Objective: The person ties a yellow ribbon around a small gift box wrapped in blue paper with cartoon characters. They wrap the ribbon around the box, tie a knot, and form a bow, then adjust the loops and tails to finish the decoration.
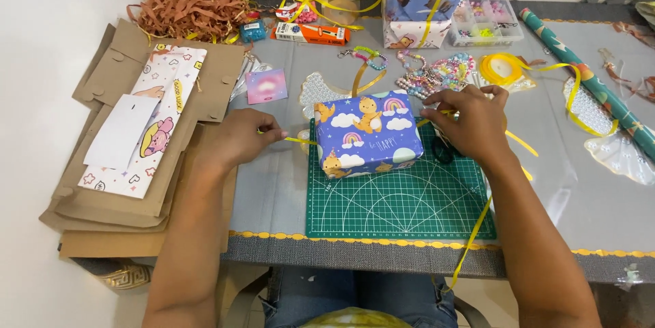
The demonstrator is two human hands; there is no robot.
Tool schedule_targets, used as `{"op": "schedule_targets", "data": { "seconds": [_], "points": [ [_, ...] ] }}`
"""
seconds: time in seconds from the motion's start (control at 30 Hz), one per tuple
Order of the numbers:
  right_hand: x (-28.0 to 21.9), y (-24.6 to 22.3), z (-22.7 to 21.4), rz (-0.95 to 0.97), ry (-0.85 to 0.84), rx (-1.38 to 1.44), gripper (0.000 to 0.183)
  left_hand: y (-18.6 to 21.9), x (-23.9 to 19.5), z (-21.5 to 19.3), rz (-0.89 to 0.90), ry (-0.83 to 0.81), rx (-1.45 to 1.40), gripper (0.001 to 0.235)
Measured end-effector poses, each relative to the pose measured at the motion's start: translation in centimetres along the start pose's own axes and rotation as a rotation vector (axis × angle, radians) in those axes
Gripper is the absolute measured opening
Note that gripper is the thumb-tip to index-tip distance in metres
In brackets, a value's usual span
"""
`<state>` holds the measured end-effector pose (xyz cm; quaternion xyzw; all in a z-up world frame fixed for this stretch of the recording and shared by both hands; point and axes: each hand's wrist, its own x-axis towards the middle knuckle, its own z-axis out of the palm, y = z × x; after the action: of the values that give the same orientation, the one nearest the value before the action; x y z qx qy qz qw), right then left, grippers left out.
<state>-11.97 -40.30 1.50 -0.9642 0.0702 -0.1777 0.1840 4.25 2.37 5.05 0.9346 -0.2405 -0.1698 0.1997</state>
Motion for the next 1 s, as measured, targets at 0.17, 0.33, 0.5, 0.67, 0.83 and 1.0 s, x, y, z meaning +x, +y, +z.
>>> {"op": "schedule_targets", "data": {
  "seconds": [0.17,0.33,0.5,0.67,0.83,1.0],
  "points": [
    [0.0,-1.2,-1.4,0.036,0.029,0.202,0.018,2.2,-1.6,-1.8,-0.016,0.012,0.055,0.027],
    [0.0,-1.1,-1.2,0.002,0.038,0.431,0.021,3.7,-1.2,-1.0,0.13,0.064,-0.253,0.022],
    [-0.3,-4.1,-1.8,-0.095,-0.03,0.676,0.027,5.6,2.5,4.5,0.338,0.149,-0.808,0.017],
    [-0.4,-4.9,-0.1,-0.126,-0.089,0.72,0.027,7.4,2.6,6.6,0.33,0.165,-0.871,0.022],
    [-0.1,-6.5,-0.8,-0.128,-0.144,0.679,0.024,7.5,3.6,7.2,0.331,0.229,-0.826,0.016],
    [-0.2,-8.3,-1.5,-0.099,-0.244,0.647,0.029,7.0,3.2,7.7,0.382,0.292,-0.838,0.011]
  ]
}}
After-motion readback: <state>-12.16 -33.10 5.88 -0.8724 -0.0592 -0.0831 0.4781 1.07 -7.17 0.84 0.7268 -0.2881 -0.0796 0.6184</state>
